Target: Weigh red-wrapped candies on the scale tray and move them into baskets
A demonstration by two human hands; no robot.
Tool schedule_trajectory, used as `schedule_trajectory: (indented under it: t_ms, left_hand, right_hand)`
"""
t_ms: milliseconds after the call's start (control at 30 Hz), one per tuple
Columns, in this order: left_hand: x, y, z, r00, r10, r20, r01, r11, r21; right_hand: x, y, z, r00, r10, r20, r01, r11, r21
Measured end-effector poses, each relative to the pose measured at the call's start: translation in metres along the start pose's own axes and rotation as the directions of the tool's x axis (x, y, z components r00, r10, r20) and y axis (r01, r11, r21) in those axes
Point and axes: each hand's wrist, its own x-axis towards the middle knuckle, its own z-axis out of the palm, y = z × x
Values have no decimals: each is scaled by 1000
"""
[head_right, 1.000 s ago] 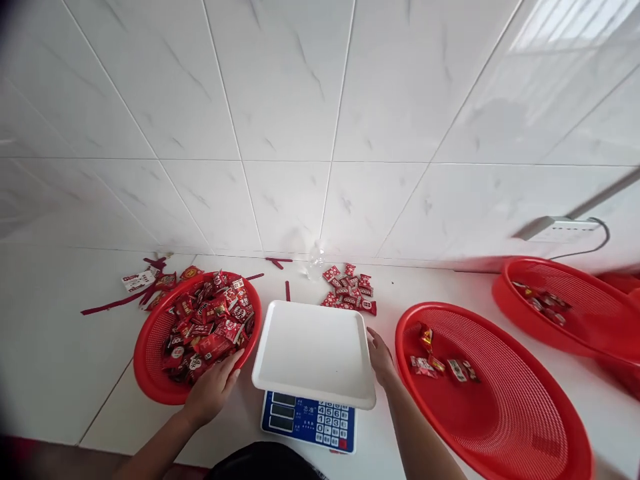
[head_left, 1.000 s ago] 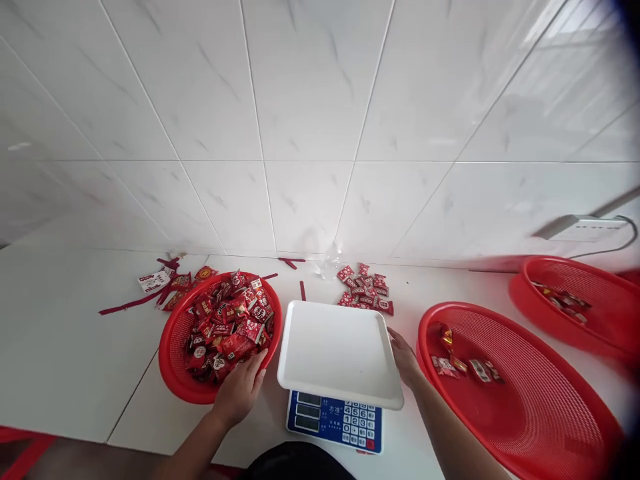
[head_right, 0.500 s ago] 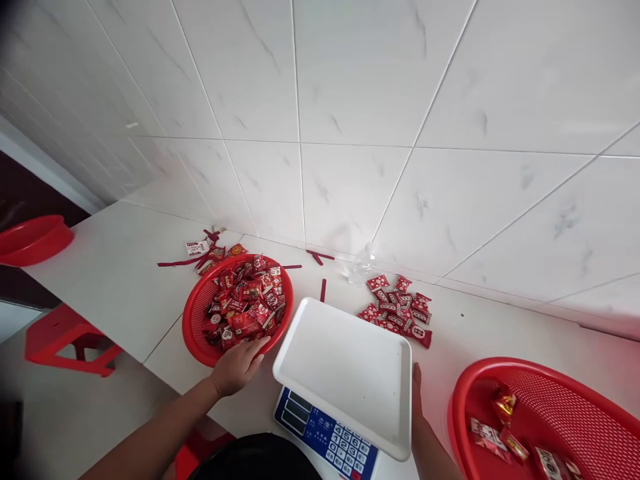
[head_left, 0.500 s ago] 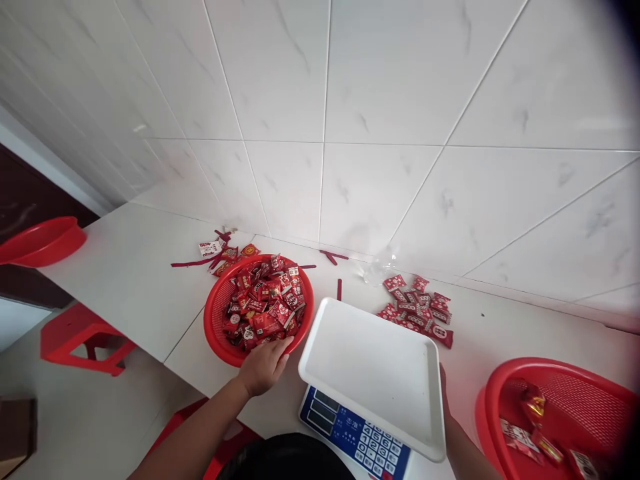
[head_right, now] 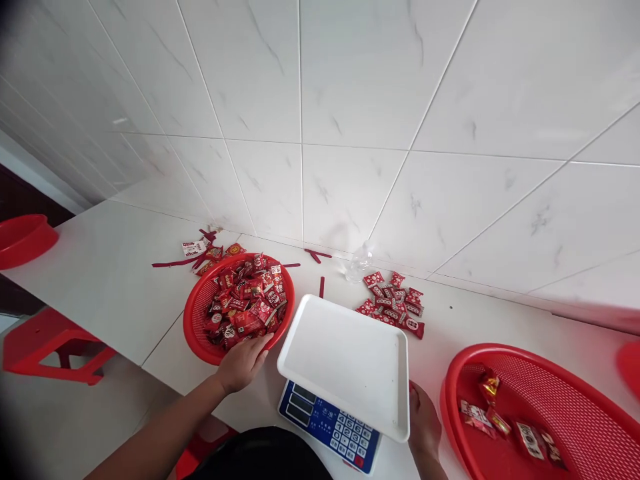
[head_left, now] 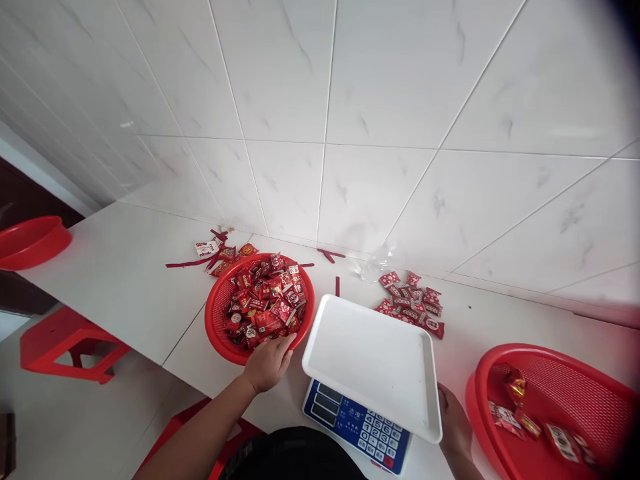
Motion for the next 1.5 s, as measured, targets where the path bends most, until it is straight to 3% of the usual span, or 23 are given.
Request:
schedule_trajectory:
  t_ms: [200,400,533,700,800,933,1100,1267,1500]
  left_hand:
    - [0,-5,2,1000,30,-9,-30,1000,0]
    - [5,-15,8,996,79,-31,-79,997,-18]
    - [9,-22,14,991,107,-78,-111,993,-49]
    - [12,-28,19,985,141,-100,-148,987,-68]
    - [13,-29,20,982,144,-124,-154,985,-72]
    - [11,-25,19,990,88,-107,-98,991,-92]
    - [9,-19,18,999,-35,-19,34,999,-37]
    - [5,-20,22,996,-77,-37,77,997,2]
    - [4,-27,38,993,-66,-103,70,997,32]
  right_hand:
    - [-64,13,-14,994,98,-56,-99,995,-15]
    - [-98,-3,-36,982,23,-188,-23,1000,1]
    - [-86,-24,-67,955,-46,-293,40,999,-25]
    - [-48,-35,-113,901,16,-433,-67,992,-104]
    - [-20,-47,-123,901,6,-434,-74,987,-140]
    - [33,-94,-104,951,-145,-272,115,986,-123]
    - [111,-190,-48,967,-251,-44,252,967,18]
    - [166,-263,-4,977,-208,54,199,969,146]
    - [197,-298,30,964,-147,220,74,948,310]
